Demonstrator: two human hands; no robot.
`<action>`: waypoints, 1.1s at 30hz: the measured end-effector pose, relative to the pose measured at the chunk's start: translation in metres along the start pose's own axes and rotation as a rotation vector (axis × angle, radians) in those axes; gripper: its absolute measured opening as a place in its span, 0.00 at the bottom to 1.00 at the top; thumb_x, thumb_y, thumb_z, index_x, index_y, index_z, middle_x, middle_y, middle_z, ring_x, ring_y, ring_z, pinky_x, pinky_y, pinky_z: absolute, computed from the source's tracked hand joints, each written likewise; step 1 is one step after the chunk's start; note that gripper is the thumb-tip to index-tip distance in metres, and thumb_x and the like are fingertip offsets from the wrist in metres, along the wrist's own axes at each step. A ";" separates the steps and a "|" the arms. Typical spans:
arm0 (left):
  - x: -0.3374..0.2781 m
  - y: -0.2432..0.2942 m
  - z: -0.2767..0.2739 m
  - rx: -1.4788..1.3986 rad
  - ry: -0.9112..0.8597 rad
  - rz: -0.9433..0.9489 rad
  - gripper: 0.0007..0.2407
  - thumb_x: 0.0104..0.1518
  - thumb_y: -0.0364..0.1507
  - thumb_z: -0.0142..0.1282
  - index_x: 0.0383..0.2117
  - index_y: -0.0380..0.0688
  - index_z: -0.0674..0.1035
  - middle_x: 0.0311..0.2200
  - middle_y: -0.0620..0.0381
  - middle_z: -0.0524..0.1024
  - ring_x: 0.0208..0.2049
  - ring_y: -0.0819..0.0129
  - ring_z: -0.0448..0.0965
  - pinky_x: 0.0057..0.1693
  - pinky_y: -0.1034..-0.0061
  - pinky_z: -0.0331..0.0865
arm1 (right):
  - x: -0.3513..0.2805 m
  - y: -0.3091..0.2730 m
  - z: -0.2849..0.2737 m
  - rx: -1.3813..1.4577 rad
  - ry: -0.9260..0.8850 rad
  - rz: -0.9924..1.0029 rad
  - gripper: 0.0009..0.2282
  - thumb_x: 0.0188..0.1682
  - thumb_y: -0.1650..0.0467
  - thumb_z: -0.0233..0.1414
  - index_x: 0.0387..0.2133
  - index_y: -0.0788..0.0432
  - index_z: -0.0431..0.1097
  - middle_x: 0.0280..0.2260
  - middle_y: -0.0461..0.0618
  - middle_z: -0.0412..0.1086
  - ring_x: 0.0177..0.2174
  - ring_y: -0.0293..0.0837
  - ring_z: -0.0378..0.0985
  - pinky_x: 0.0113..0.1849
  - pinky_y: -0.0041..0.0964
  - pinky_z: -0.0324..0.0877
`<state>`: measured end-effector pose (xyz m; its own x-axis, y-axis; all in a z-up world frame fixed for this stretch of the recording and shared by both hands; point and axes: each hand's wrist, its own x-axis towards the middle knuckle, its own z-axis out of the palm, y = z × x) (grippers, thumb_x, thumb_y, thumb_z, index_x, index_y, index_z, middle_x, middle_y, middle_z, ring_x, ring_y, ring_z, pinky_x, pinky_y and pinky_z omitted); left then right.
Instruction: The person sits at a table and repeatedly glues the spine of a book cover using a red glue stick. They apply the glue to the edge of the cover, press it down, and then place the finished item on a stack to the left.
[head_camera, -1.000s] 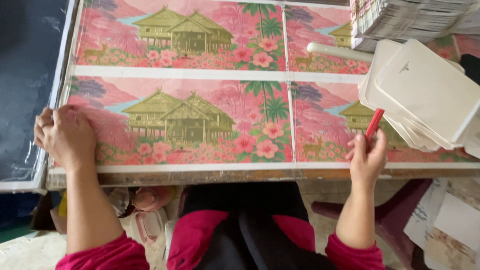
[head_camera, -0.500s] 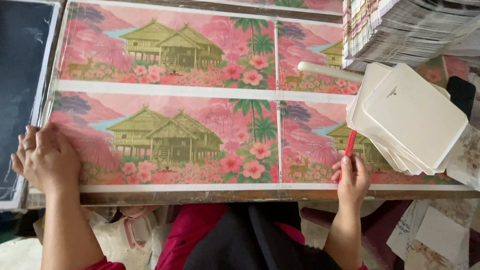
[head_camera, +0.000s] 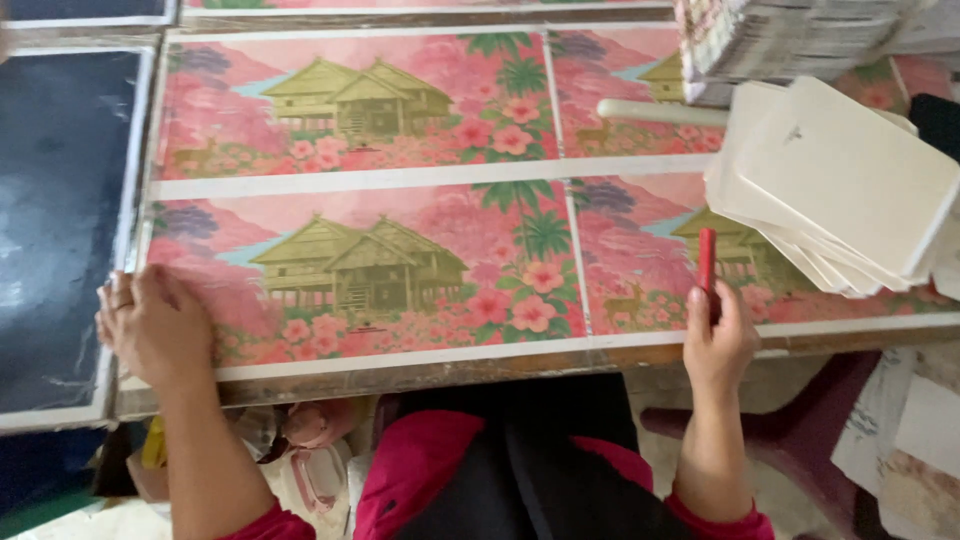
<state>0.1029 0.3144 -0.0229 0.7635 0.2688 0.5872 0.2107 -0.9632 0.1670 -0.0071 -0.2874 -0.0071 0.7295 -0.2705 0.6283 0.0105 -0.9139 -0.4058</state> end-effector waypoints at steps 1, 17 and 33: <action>0.002 0.001 0.001 0.015 0.002 -0.021 0.11 0.68 0.31 0.47 0.46 0.41 0.80 0.53 0.36 0.73 0.55 0.40 0.66 0.55 0.51 0.53 | -0.005 0.002 0.001 0.015 -0.012 -0.018 0.11 0.58 0.67 0.46 0.39 0.64 0.70 0.30 0.51 0.71 0.29 0.48 0.72 0.31 0.39 0.64; 0.017 0.019 0.001 -0.042 -0.083 0.027 0.11 0.62 0.31 0.48 0.46 0.47 0.80 0.56 0.44 0.69 0.59 0.48 0.61 0.61 0.51 0.43 | -0.026 0.019 0.014 -0.183 0.106 -0.027 0.09 0.59 0.73 0.55 0.44 0.72 0.74 0.33 0.66 0.73 0.31 0.62 0.74 0.34 0.49 0.66; 0.151 0.100 0.072 -0.353 -0.282 0.602 0.11 0.52 0.29 0.61 0.42 0.48 0.80 0.45 0.57 0.78 0.46 0.59 0.75 0.59 0.55 0.55 | -0.026 0.001 0.015 -0.151 0.149 -0.009 0.08 0.58 0.75 0.56 0.44 0.73 0.73 0.28 0.62 0.73 0.27 0.57 0.74 0.34 0.45 0.68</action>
<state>0.2833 0.2584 0.0254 0.8223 -0.3605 0.4403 -0.4645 -0.8722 0.1534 -0.0157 -0.2768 -0.0333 0.6204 -0.2933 0.7274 -0.0941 -0.9486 -0.3022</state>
